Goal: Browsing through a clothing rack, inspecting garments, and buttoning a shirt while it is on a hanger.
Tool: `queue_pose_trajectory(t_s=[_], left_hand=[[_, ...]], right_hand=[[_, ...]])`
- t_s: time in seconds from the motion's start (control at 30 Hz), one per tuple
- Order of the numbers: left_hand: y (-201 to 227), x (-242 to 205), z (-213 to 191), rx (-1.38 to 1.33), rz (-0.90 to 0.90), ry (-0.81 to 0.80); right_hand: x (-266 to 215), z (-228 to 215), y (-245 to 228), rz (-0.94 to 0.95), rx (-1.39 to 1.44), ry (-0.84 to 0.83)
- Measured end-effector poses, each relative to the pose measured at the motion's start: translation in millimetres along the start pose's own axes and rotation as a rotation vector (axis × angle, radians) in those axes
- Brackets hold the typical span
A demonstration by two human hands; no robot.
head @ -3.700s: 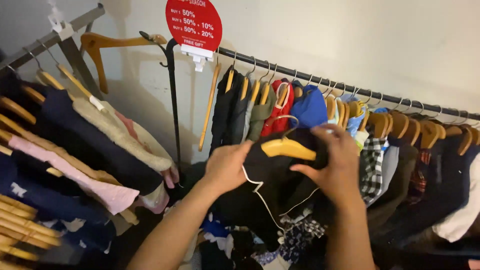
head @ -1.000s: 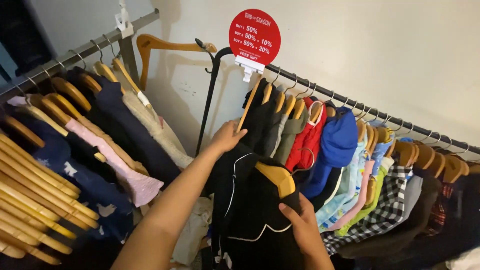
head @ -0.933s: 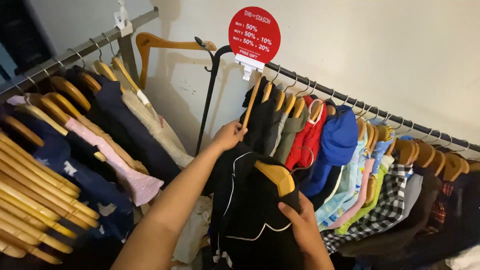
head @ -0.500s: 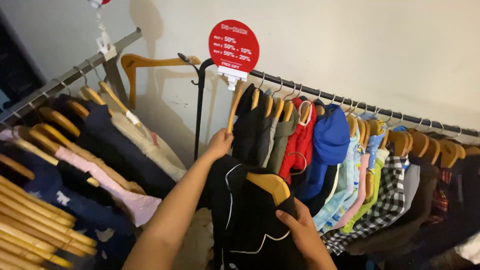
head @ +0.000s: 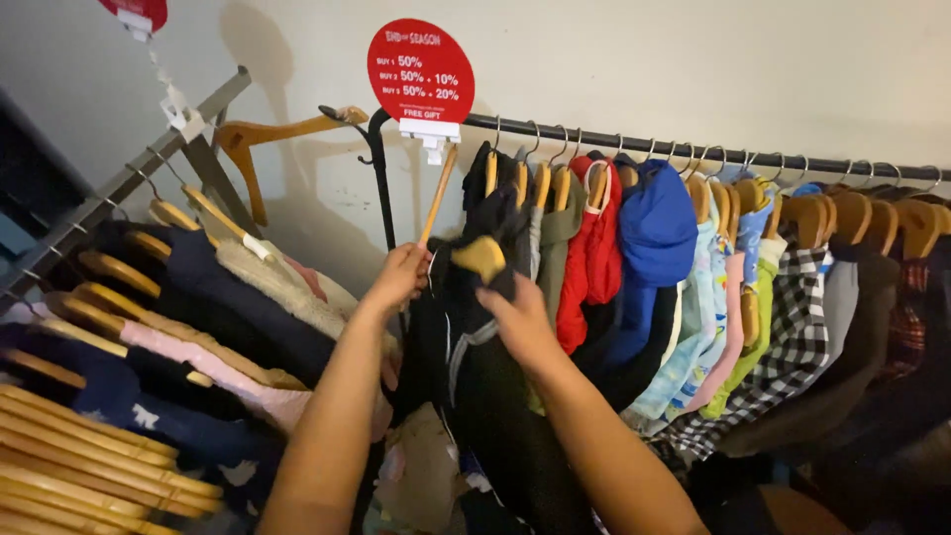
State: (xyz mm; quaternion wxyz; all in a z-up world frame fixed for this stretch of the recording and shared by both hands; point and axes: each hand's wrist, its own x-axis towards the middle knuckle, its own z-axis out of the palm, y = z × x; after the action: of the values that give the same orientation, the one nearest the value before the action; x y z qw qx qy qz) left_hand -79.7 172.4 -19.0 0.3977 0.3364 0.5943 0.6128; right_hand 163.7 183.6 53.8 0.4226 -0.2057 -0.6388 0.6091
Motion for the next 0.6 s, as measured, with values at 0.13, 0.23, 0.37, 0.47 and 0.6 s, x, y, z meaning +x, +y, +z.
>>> queue_pose_trajectory(t_s=[0.13,0.23,0.37,0.47,0.6], left_hand=[[-12,4,7,-0.011,0.023,0.023],[-6,-6,14,0.082,0.077,0.088],[-1,-8,25,-0.005,0.001,0.106],[0,-14,30,-0.050,-0.020,0.110],[-7,-6,28,-0.029,0.002,0.129]], right_hand=[[88,32,16,0.019,-0.115,0.218],[162,28,60,0.027,-0.250,0.337],[234,30,103,0.033,-0.341,0.291],[235,33,116,0.086,-0.383,0.177],[208,29,113,0.144,-0.475,0.153]])
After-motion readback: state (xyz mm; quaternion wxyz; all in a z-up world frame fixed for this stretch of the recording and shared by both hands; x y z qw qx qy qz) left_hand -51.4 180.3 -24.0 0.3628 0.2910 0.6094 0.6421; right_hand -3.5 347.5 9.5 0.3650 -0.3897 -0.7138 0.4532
